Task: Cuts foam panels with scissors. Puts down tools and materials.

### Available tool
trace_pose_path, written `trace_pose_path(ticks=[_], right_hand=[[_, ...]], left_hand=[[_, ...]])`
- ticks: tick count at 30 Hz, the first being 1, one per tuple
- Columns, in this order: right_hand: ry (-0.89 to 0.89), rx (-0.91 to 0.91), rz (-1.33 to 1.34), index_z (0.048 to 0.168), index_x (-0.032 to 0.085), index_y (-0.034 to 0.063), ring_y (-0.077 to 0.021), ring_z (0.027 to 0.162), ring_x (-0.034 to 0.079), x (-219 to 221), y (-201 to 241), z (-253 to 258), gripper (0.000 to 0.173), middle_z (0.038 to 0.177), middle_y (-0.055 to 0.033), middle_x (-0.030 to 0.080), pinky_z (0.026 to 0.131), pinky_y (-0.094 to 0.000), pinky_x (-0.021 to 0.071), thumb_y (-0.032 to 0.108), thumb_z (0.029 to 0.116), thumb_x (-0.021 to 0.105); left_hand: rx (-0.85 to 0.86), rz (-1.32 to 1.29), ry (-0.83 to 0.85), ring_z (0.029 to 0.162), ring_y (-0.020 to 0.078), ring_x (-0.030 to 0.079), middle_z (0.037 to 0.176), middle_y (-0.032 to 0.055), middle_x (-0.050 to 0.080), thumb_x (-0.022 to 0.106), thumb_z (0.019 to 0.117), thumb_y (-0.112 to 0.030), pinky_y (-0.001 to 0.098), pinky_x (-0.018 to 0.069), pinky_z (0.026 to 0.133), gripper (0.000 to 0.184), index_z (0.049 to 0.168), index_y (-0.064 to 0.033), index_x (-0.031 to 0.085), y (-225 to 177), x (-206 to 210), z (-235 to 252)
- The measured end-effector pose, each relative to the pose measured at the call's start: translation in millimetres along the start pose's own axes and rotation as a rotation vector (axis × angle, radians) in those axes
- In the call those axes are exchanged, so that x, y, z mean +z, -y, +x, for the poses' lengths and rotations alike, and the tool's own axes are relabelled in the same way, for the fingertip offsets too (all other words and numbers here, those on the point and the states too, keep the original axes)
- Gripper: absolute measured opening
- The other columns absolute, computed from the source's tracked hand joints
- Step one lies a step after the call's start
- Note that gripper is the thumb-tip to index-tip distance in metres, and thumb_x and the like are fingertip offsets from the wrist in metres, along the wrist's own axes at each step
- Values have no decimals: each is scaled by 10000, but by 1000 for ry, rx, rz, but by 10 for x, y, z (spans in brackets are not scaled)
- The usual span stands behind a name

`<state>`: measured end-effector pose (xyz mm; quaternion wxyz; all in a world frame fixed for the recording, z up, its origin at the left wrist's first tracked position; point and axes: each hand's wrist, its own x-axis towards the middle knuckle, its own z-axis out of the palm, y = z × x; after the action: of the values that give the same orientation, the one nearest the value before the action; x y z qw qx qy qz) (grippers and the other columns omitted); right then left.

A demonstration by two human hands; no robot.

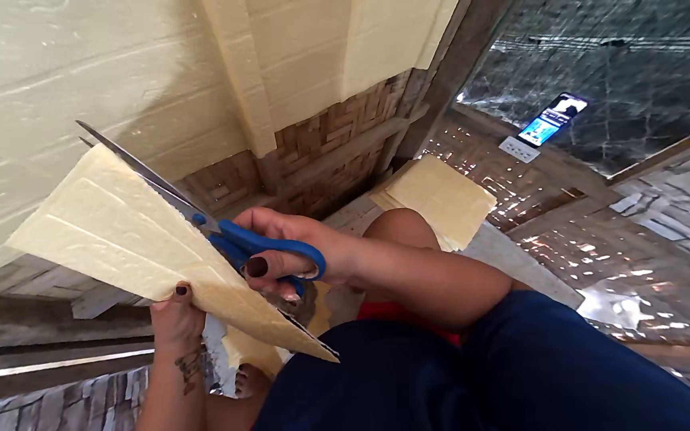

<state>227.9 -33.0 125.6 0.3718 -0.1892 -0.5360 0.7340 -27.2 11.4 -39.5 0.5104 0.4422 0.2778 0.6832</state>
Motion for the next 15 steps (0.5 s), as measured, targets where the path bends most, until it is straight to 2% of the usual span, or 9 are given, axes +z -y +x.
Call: trace_pose_path(ticks=[4, 7, 9, 11, 15], right_hand=[[35, -19, 1, 1240, 429, 64, -29, 558, 577, -15, -16, 22, 380, 717, 13, 566, 526, -150, 511, 217, 962, 638], [19, -15, -65, 1277, 435, 94, -17, 568, 583, -39, -20, 11, 439, 738, 25, 585, 521, -147, 507, 292, 947, 646], [7, -14, -80, 1288, 452, 130, -17, 570, 591, -59, -42, 16, 551, 755, 31, 611, 510, -149, 507, 430, 907, 714], [12, -31, -74, 1295, 466, 155, -15, 573, 594, -93, -59, 27, 643, 764, 39, 629, 512, -148, 506, 529, 862, 757], [30, -35, -48, 1232, 508, 196, -24, 584, 609, -139, -74, 36, 599, 766, 38, 642, 525, -153, 518, 561, 839, 772]], left_hand=[[7, 10, 9, 922, 114, 738, 998, -27, 755, 882, 763, -404, 335, 629, 842, 561, 1174, -156, 592, -11, 13, 9], [-50, 37, -60, 882, 105, 739, 953, -43, 752, 908, 723, -420, 328, 638, 806, 647, 1174, -123, 552, -58, 99, -23], [-84, 26, -102, 859, 93, 737, 925, -50, 750, 924, 721, -354, 319, 635, 795, 633, 1163, -111, 541, -79, 128, -54], [-104, 20, -137, 823, 77, 733, 886, -53, 752, 876, 783, -212, 297, 628, 776, 480, 1125, -100, 559, -102, 168, -57], [-149, 17, -151, 808, 82, 730, 873, -40, 745, 868, 780, -188, 303, 627, 772, 483, 1123, -71, 549, -112, 190, -50]])
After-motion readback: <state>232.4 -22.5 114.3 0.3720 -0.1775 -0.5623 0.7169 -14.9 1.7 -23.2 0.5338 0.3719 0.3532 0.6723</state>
